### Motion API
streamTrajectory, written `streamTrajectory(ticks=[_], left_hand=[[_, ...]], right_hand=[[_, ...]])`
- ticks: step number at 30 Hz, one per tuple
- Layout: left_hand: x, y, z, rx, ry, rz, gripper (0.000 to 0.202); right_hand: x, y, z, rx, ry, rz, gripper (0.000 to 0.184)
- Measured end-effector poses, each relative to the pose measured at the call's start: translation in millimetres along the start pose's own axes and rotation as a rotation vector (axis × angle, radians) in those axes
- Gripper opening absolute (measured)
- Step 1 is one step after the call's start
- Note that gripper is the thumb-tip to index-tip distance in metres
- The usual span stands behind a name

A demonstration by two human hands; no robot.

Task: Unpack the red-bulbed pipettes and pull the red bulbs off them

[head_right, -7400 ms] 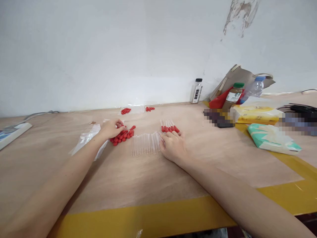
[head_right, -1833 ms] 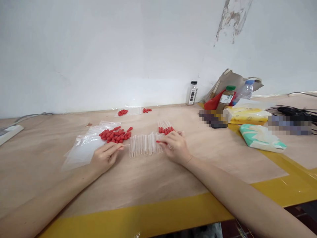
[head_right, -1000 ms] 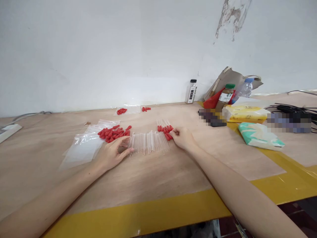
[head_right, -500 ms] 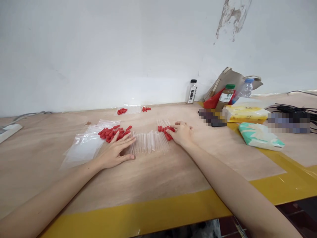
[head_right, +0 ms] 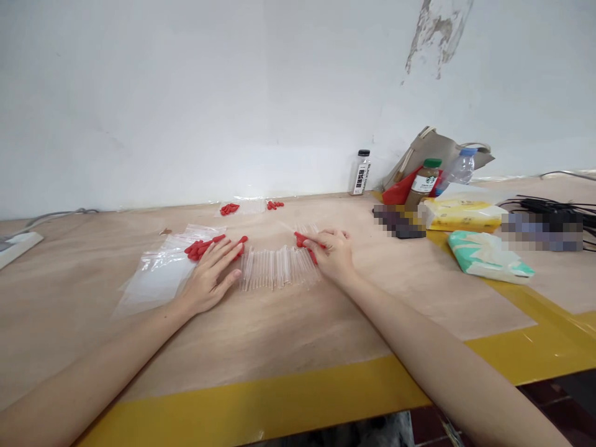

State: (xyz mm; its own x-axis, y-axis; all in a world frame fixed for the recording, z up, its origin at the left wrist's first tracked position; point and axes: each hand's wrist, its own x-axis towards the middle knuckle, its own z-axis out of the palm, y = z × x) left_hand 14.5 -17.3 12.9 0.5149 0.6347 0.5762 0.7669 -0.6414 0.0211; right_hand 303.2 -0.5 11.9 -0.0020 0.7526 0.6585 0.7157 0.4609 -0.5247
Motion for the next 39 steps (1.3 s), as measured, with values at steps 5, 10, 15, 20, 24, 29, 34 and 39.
streamTrajectory(ticks=[5,10,15,20,24,29,34,39], left_hand=[[1,9,-1.8,0.108,0.117,0.049,0.047],[2,20,-7.4,0.13,0.145,0.075,0.019],[2,30,-9.3,0.12,0.096,0.102,0.017],[2,38,-10.3,0.141,0.082,0.142,0.019],[1,41,-11.3,0.132,0.09,0.157,0.02],[-7,24,-8.0,0.059,0.133,0.099,0.018],[-7,-2,1.5,-0.063,0.206,-0.065,0.024],[10,17,-0.6,-0.036,0.161,-0.083,0.035]], right_hand=[[-17,-25,9,0.105,-0.113,-0.214,0.014],[-29,-36,15,0.083,-0.165,-0.309,0.014],[-31,-41,16,0.001,-0.115,-0.374,0.017],[-30,-42,14,-0.122,-0.127,-0.531,0.015],[-31,-43,10,-0.131,-0.196,-0.543,0.016],[-21,-30,-2,-0.015,-0.191,-0.397,0.017],[8,6,-27,0.144,-0.104,0.101,0.023],[16,21,-38,0.023,-0.32,0.399,0.022]])
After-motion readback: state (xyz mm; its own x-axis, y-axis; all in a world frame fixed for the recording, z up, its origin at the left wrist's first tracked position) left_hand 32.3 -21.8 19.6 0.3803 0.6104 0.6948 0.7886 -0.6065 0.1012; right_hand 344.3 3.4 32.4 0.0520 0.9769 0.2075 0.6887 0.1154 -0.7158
